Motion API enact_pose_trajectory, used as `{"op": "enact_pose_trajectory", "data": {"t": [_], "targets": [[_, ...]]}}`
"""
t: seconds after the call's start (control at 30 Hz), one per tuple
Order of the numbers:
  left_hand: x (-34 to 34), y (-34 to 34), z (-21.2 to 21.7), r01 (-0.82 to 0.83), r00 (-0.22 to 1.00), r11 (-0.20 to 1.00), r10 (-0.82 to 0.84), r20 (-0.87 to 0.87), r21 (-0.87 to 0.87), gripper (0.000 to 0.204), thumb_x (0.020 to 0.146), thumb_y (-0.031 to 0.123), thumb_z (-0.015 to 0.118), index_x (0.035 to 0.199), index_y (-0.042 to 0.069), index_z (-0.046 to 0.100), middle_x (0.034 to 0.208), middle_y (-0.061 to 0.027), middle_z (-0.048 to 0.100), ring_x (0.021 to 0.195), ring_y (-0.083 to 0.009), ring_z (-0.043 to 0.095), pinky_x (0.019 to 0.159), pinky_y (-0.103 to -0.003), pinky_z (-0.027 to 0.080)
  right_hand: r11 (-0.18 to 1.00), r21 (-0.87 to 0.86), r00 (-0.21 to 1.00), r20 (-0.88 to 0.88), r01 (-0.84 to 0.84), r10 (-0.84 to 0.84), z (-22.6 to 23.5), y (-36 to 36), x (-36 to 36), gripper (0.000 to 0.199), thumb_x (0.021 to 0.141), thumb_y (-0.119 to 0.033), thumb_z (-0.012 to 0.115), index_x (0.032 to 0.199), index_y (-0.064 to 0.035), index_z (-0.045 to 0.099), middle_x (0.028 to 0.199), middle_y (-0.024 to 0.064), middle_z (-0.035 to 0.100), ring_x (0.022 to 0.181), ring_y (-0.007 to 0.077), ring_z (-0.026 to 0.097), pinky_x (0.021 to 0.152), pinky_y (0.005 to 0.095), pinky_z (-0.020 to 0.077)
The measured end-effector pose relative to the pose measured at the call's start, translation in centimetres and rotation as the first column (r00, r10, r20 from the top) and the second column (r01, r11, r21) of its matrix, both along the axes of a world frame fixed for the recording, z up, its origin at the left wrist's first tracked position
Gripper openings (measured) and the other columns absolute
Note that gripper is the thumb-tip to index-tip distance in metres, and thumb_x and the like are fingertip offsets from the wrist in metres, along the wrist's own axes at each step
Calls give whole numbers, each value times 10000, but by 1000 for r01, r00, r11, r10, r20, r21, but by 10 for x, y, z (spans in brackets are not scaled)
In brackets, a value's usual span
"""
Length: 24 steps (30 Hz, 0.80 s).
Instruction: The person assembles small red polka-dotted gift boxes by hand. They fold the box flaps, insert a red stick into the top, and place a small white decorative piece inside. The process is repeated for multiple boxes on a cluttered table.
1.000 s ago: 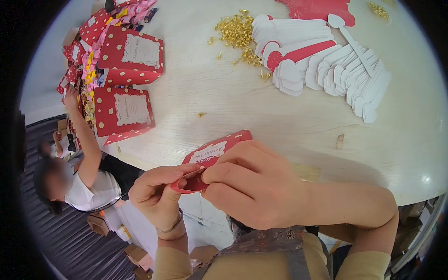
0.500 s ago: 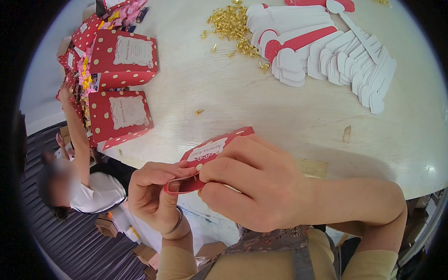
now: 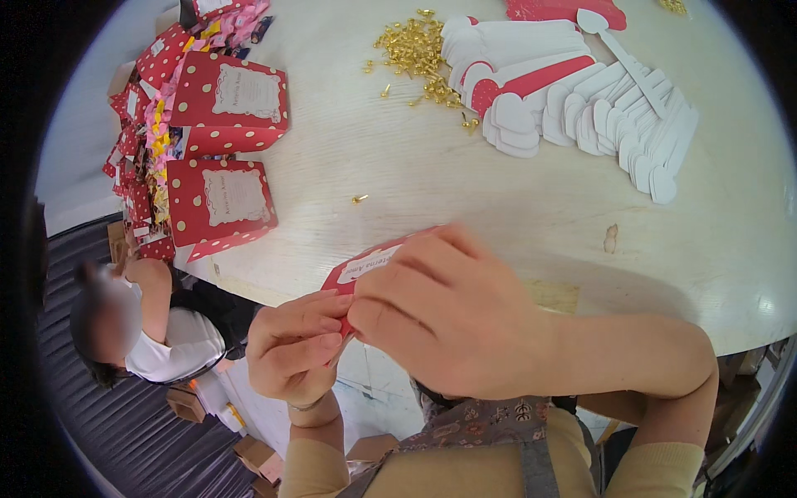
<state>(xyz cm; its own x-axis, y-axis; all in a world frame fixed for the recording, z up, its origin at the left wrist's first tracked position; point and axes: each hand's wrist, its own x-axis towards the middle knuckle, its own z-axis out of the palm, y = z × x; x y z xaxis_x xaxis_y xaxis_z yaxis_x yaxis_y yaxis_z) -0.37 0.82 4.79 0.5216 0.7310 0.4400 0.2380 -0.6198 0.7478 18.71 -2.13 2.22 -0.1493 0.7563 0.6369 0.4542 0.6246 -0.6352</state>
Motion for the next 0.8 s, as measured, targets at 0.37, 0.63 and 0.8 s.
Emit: {"op": "enact_pose_trajectory", "data": {"t": [0.37,0.63,0.8], "targets": [[-5,12,-23,142,977,977,-113,180,-158,228,665,-52,740,841,31,620,949,-152,662,856,-274,655,775,-383,529,989,100,992,-49,-112,118,-11,8,1,154,677,-110,666,797,-43,598,828,29,581,718,187,546,623,296,441],[-6,8,-34,94,975,992,-74,208,-88,217,671,-62,726,845,29,633,881,-121,673,837,-256,670,830,-418,529,989,110,993,-57,-101,108,-14,8,1,181,688,-138,725,798,-53,609,842,30,602,709,184,550,623,295,433],[-6,4,-23,41,992,998,-35,120,-46,230,653,-55,727,833,37,617,854,-103,681,814,-246,677,846,-418,535,992,73,995,-6,-98,99,-6,7,2,178,691,-136,729,794,-73,599,860,20,620,734,178,563,643,304,431]]}}
